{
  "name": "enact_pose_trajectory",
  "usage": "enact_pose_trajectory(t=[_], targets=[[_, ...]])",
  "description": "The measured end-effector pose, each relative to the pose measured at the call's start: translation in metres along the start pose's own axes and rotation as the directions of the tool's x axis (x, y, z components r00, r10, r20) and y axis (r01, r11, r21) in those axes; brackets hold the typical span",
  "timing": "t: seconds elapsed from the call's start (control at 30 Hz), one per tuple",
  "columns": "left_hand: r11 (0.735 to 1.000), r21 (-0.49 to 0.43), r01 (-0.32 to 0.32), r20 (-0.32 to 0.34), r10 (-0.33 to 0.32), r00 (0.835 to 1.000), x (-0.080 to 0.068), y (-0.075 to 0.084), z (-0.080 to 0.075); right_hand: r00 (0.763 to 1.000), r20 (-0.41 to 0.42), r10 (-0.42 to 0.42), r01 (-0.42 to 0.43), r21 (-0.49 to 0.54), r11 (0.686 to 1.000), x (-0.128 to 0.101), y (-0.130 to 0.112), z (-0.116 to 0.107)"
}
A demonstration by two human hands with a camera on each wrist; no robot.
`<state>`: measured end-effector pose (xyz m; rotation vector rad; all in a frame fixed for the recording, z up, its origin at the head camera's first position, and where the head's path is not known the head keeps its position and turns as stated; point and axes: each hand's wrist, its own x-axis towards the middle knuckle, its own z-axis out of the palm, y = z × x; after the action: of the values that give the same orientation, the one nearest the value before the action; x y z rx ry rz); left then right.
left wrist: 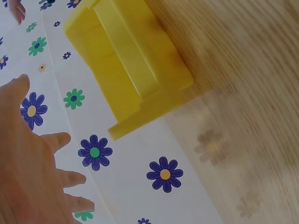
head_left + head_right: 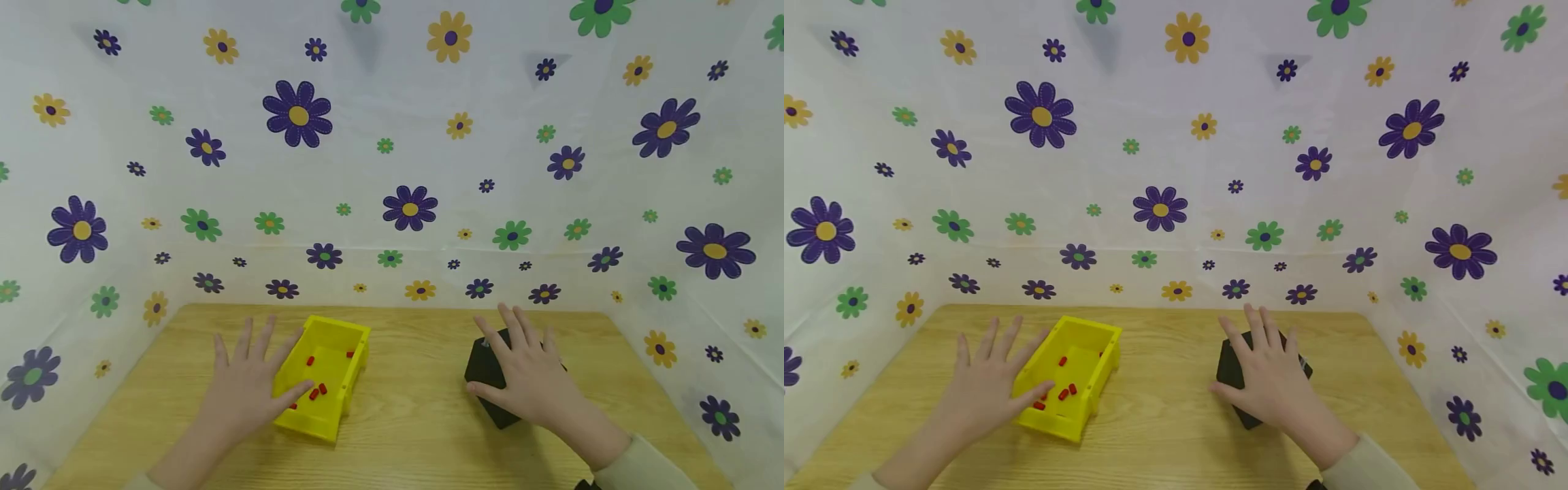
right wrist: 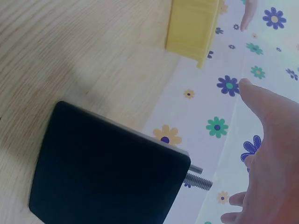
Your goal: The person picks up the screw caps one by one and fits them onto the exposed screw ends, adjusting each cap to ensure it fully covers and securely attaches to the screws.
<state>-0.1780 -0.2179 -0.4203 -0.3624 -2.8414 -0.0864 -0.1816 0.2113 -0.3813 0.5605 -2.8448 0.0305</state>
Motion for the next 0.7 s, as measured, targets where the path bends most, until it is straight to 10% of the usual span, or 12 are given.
enact_pose_trajectory(t=[0.7], targets=[[0.997, 0.008, 0.073, 0.062, -0.073, 0.995, 0.019, -0.016, 0.008, 0.997, 0.018, -0.078, 0.075, 0.109, 0.991, 0.038, -0.033, 0.021]])
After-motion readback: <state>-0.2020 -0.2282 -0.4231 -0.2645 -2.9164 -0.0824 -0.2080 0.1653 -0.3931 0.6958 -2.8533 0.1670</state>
